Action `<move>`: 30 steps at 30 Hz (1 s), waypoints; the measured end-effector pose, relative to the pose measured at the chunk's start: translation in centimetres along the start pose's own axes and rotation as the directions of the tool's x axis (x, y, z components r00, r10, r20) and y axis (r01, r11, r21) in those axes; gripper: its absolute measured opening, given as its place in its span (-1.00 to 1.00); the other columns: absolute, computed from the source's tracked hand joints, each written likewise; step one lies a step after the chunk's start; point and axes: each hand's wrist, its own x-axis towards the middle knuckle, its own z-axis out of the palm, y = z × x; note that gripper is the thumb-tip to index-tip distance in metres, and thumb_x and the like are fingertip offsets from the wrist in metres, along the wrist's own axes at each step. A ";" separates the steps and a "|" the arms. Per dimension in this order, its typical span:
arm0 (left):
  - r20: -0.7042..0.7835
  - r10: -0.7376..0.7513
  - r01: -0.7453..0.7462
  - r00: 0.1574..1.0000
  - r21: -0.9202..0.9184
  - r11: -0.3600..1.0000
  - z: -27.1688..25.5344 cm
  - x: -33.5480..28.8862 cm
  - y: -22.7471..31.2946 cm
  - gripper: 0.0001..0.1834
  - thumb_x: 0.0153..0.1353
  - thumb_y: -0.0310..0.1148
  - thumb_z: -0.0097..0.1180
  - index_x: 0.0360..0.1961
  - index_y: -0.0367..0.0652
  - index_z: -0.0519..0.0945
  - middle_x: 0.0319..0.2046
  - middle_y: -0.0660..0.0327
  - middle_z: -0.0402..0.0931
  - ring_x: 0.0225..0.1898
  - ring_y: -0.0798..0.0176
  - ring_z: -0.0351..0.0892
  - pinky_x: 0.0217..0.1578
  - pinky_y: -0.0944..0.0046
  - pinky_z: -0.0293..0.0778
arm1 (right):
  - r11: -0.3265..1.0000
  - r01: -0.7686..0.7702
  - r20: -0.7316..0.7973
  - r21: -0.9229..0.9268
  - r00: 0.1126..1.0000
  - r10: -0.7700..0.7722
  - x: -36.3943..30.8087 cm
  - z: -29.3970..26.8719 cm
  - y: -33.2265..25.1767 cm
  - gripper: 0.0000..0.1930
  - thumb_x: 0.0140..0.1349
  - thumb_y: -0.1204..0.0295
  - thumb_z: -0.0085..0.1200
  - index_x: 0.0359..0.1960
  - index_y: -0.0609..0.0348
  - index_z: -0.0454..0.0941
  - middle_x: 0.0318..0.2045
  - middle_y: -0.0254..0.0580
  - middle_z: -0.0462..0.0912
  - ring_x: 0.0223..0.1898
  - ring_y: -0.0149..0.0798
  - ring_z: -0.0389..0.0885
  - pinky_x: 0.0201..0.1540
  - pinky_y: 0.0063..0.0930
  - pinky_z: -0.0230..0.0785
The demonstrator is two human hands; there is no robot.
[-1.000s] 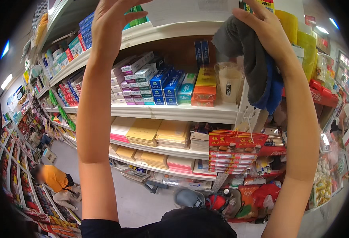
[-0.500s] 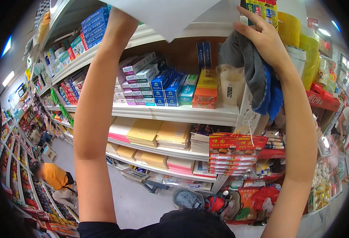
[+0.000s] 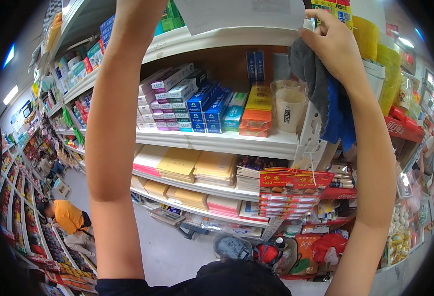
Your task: The person arranges green packaged items on a refrigerated display shelf, then wipes shelves with a blue cloth and places a printed sheet on a shelf edge. The person handles packaged goods and a cleaning cloth while moving between aisles in a small store.
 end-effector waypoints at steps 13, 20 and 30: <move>-0.029 0.224 -0.214 0.974 0.204 0.955 -3.8 1.7 -4.0 -0.52 0.27 -0.42 0.09 0.19 -0.33 0.37 -0.06 0.08 0.51 -0.08 0.22 0.53 -0.02 0.32 0.45 | 0.857 0.151 0.070 -0.494 0.989 -0.134 2.2 -0.2 -2.1 -0.70 0.13 0.31 0.13 -0.08 0.00 0.60 -0.27 -0.04 0.64 -0.18 -0.03 0.63 -0.09 -0.22 0.43; -0.076 0.151 -0.137 0.986 0.166 0.977 -4.2 0.7 -3.7 -0.44 0.24 -0.34 0.12 0.22 -0.34 0.32 -0.04 0.05 0.50 -0.07 0.21 0.54 -0.04 0.31 0.47 | 0.907 0.137 0.089 -0.399 0.990 -0.110 2.4 0.1 -3.9 -0.82 0.06 0.39 0.07 -0.34 0.16 0.63 -0.31 0.11 0.62 -0.17 0.11 0.60 -0.12 -0.13 0.41; -0.101 0.126 -0.109 0.987 0.160 0.981 -4.0 0.2 -3.2 -0.32 0.19 -0.23 0.17 0.26 -0.35 0.26 -0.02 0.01 0.49 -0.07 0.19 0.55 -0.06 0.29 0.49 | 0.946 0.093 0.137 -0.309 0.989 -0.053 2.8 -0.2 -4.7 -0.80 0.12 0.36 0.02 -0.37 0.20 0.62 -0.36 0.10 0.63 -0.24 0.11 0.61 -0.18 -0.15 0.43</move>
